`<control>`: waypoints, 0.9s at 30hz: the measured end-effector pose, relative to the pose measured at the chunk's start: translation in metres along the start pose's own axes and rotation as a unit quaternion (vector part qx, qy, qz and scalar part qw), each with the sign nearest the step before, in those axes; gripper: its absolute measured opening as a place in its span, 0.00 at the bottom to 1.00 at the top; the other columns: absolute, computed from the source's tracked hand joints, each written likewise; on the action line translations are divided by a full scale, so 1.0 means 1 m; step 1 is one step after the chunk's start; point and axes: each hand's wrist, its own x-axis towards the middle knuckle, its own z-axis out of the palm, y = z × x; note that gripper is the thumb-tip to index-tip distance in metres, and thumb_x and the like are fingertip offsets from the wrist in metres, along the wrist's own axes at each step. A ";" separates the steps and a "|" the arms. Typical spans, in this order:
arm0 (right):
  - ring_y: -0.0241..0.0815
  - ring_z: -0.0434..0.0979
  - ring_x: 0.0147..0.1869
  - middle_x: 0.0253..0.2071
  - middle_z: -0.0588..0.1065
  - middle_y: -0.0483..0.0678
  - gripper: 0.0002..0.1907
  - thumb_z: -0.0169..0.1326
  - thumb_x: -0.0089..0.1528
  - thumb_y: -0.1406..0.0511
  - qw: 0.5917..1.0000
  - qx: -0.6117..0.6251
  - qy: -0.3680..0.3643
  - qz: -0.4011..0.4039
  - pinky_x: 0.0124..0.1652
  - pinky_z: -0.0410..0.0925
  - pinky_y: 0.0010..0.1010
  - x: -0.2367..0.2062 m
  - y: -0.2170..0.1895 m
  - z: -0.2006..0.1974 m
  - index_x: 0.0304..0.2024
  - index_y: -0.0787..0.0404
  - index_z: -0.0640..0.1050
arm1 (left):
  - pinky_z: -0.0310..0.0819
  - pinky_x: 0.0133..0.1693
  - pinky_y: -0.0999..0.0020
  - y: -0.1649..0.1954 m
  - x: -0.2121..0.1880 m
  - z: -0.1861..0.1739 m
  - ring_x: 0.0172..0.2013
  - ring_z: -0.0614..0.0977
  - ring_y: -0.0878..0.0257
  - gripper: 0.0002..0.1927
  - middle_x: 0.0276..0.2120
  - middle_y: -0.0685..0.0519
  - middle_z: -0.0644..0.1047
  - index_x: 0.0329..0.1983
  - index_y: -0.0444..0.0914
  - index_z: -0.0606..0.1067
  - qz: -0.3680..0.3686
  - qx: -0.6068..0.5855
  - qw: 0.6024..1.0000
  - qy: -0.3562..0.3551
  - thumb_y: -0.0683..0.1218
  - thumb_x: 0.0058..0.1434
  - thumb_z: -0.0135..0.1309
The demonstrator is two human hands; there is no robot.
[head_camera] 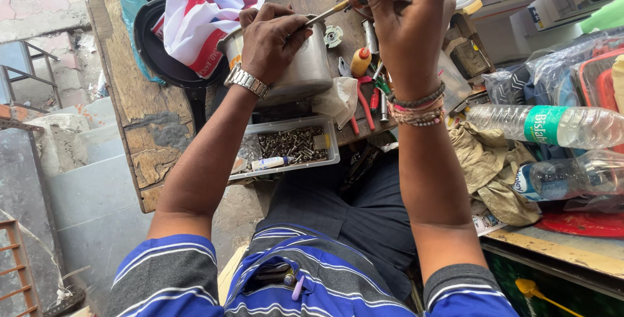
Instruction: The person removes a handle from a metal pot using a hammer and chisel, then retrieves a screw from a parts box and uses a screwdriver to attach the handle back to the pot.
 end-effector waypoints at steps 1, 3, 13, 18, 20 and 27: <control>0.37 0.85 0.39 0.37 0.79 0.48 0.20 0.64 0.75 0.65 0.999 -0.048 0.015 -0.008 0.35 0.75 0.24 0.002 0.002 0.000 0.60 0.63 0.68 | 0.66 0.52 0.59 0.001 0.000 -0.001 0.52 0.79 0.57 0.10 0.40 0.55 0.84 0.46 0.44 0.84 0.004 0.012 1.000 0.000 0.54 0.69 0.61; 0.39 0.84 0.38 0.36 0.80 0.47 0.17 0.64 0.77 0.65 0.996 -0.081 -0.006 -0.043 0.37 0.74 0.29 0.005 0.005 -0.001 0.58 0.63 0.69 | 0.65 0.52 0.56 0.001 0.001 -0.001 0.51 0.79 0.58 0.10 0.37 0.56 0.84 0.44 0.44 0.84 0.013 0.038 0.999 0.003 0.53 0.68 0.62; 0.40 0.80 0.37 0.37 0.78 0.47 0.09 0.58 0.75 0.64 0.997 0.064 -0.007 -0.043 0.38 0.72 0.30 0.001 0.024 0.001 0.50 0.62 0.73 | 0.68 0.52 0.58 0.007 0.000 -0.007 0.53 0.79 0.55 0.10 0.42 0.52 0.84 0.49 0.41 0.83 0.027 0.009 0.999 -0.014 0.50 0.70 0.60; 0.39 0.71 0.23 0.25 0.73 0.45 0.09 0.54 0.70 0.65 0.856 0.444 0.236 0.123 0.27 0.68 0.35 0.012 0.049 0.042 0.35 0.62 0.74 | 0.71 0.52 0.59 0.008 0.000 -0.008 0.53 0.79 0.55 0.10 0.44 0.52 0.84 0.50 0.40 0.82 0.044 0.000 0.999 -0.020 0.49 0.71 0.59; 0.43 0.71 0.23 0.22 0.71 0.46 0.13 0.49 0.71 0.62 0.827 0.485 0.263 0.104 0.26 0.68 0.38 0.010 0.057 0.058 0.31 0.60 0.72 | 0.71 0.50 0.57 0.008 0.000 -0.009 0.52 0.79 0.54 0.10 0.42 0.52 0.84 0.48 0.40 0.83 0.046 0.029 0.998 -0.016 0.49 0.70 0.60; 0.41 0.62 0.20 0.17 0.59 0.41 0.17 0.45 0.72 0.58 0.793 0.594 -0.115 0.068 0.23 0.59 0.31 0.041 0.075 0.046 0.32 0.61 0.73 | 0.71 0.49 0.59 0.014 0.002 -0.020 0.52 0.79 0.55 0.11 0.41 0.52 0.84 0.49 0.40 0.82 -0.001 -0.010 0.999 -0.031 0.50 0.71 0.59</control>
